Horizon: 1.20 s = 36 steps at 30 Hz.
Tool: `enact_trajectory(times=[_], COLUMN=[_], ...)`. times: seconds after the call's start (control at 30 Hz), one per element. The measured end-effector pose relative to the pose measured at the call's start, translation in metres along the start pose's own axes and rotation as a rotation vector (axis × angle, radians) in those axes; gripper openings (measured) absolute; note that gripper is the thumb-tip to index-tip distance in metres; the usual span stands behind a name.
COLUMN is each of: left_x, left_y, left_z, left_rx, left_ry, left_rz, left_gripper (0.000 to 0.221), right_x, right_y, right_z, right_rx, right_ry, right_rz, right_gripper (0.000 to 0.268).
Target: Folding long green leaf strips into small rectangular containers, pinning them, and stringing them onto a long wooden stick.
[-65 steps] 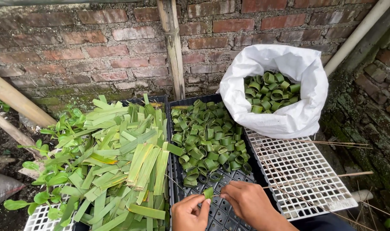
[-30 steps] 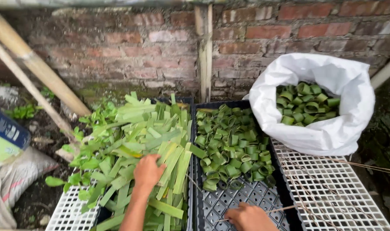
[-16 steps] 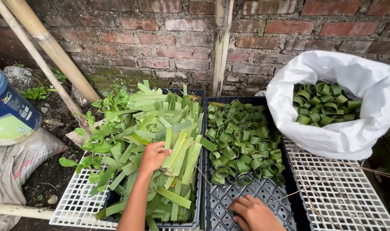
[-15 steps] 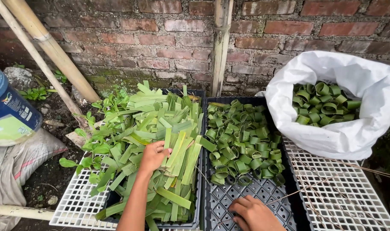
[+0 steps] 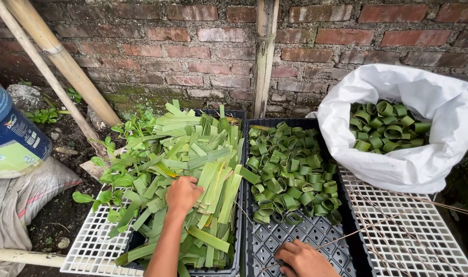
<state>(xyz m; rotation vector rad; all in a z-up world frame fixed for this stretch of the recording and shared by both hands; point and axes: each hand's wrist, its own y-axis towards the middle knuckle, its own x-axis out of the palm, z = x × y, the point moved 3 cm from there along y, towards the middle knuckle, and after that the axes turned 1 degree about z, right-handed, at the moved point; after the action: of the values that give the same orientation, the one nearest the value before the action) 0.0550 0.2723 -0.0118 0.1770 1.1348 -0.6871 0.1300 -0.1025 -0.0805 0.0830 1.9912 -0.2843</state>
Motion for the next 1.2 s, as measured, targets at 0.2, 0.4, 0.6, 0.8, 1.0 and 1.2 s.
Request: enact_trajectory(times=[0.2, 0.4, 0.6, 0.8, 1.0, 1.2], left_x=[-0.004, -0.006, -0.005, -0.018, -0.013, -0.021], left_y=[0.002, 0.014, 0.009, -0.012, -0.017, -0.023], left_z=[-0.004, -0.022, -0.015, 0.010, 0.019, 0.026], left_rx=[0.044, -0.063, -0.026, -0.155, -0.154, -0.173], left_ry=[-0.507, -0.728, -0.753, -1.033, -0.903, -0.911], left_rz=[-0.117, -0.039, -0.107, -0.226, -0.214, -0.165], left_gripper=[0.037, 0.039, 0.029, 0.047, 0.044, 0.066], right_x=[-0.005, 0.009, 0.009, 0.015, 0.040, 0.035], right_y=[-0.002, -0.001, 0.000, 0.001, 0.004, 0.005], right_z=[0.000, 0.009, 0.009, 0.014, 0.032, 0.027], right_rx=[0.000, -0.040, -0.027, -0.023, -0.106, -0.061], right_ry=[0.033, 0.008, 0.017, 0.017, 0.038, 0.071], right_rz=[0.039, 0.043, 0.003, 0.004, 0.097, 0.099], right_gripper=[0.021, 0.022, 0.021, 0.024, 0.042, 0.042])
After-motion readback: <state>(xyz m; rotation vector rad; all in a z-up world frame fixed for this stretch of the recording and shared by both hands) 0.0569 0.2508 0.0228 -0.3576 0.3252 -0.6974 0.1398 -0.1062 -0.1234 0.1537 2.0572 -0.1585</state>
